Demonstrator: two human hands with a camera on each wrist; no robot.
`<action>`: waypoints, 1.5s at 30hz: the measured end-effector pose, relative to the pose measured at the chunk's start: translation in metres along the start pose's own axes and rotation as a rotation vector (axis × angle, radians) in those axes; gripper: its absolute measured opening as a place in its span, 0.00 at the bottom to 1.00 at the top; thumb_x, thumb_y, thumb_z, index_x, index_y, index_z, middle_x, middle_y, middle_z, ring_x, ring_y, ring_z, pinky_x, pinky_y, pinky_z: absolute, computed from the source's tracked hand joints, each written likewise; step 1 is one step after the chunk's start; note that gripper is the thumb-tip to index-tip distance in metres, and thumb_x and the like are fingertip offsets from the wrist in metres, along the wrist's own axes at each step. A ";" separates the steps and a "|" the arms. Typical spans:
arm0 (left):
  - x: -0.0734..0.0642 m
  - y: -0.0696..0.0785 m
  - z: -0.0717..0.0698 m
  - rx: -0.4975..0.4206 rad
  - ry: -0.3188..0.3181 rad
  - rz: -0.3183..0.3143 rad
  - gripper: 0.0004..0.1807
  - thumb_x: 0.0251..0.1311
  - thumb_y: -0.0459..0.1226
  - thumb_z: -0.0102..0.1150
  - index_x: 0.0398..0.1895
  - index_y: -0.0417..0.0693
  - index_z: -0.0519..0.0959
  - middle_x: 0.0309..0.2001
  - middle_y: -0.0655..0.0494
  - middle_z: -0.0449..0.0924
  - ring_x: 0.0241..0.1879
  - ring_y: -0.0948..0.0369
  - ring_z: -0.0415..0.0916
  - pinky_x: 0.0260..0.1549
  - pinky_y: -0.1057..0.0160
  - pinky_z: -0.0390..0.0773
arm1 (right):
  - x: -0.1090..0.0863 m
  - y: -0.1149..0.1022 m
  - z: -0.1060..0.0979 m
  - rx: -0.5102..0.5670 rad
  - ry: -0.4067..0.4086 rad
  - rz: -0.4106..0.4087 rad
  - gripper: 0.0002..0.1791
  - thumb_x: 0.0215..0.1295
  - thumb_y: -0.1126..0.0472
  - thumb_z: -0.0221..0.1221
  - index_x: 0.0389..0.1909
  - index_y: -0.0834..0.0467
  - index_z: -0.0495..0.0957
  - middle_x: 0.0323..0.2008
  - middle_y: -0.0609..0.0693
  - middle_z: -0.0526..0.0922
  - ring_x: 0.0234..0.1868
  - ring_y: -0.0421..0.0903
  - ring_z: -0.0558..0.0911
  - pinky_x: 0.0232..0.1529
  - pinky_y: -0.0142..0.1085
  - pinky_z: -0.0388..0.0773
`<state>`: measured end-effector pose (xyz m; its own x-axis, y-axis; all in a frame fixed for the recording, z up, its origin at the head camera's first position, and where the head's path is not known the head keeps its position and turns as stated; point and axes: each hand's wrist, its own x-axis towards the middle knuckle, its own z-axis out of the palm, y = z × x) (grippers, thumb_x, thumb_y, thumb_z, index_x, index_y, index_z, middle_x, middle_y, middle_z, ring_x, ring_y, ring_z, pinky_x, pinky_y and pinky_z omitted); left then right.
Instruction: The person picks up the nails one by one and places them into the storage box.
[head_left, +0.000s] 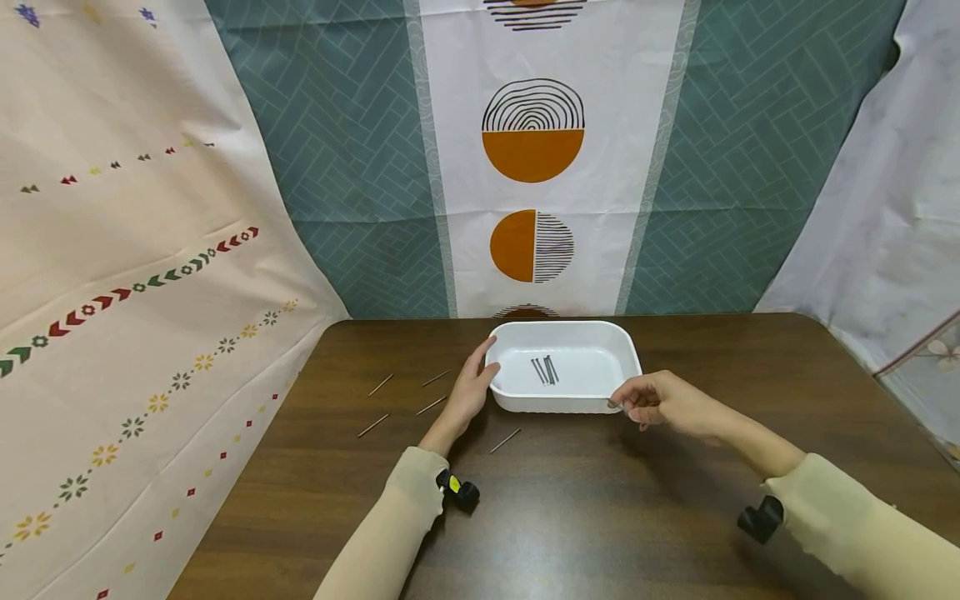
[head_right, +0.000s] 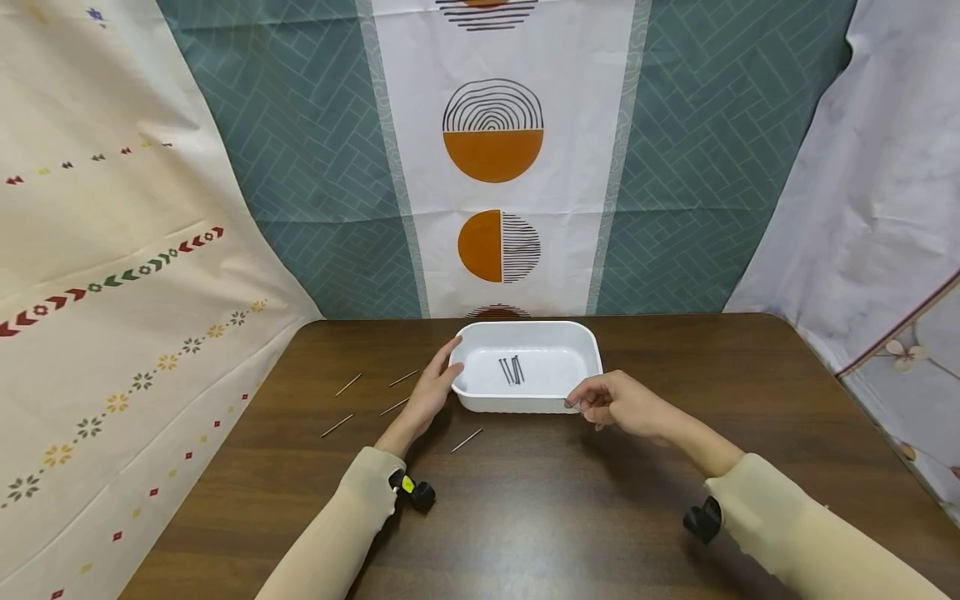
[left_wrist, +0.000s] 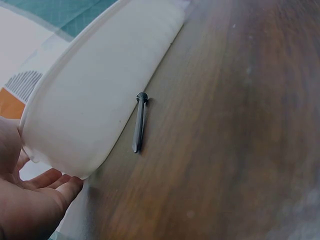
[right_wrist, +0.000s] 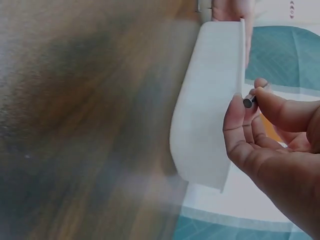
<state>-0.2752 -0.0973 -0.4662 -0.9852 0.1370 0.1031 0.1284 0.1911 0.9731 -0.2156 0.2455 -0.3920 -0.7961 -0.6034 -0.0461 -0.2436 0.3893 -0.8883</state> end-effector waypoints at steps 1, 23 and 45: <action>0.000 0.000 0.000 -0.003 0.004 0.003 0.30 0.79 0.35 0.48 0.82 0.48 0.60 0.82 0.45 0.52 0.81 0.47 0.45 0.78 0.44 0.49 | 0.000 -0.001 -0.001 0.004 0.003 0.004 0.15 0.66 0.77 0.59 0.53 0.73 0.80 0.47 0.68 0.82 0.36 0.50 0.81 0.38 0.38 0.83; 0.000 0.000 0.001 -0.006 0.002 -0.001 0.30 0.79 0.32 0.46 0.81 0.43 0.59 0.82 0.41 0.52 0.81 0.44 0.45 0.78 0.43 0.48 | 0.039 -0.040 -0.040 0.145 0.153 0.106 0.23 0.72 0.69 0.61 0.65 0.73 0.74 0.43 0.54 0.80 0.45 0.44 0.78 0.50 0.36 0.81; -0.002 0.000 0.000 0.007 0.009 0.007 0.29 0.79 0.34 0.48 0.81 0.50 0.62 0.82 0.47 0.54 0.81 0.48 0.47 0.78 0.46 0.50 | 0.087 -0.029 -0.043 0.228 0.194 0.139 0.25 0.77 0.70 0.53 0.70 0.76 0.66 0.45 0.50 0.81 0.42 0.43 0.81 0.54 0.40 0.82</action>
<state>-0.2735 -0.0972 -0.4668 -0.9853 0.1294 0.1115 0.1358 0.1968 0.9710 -0.3018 0.2120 -0.3507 -0.9089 -0.4035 -0.1055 -0.0125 0.2792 -0.9602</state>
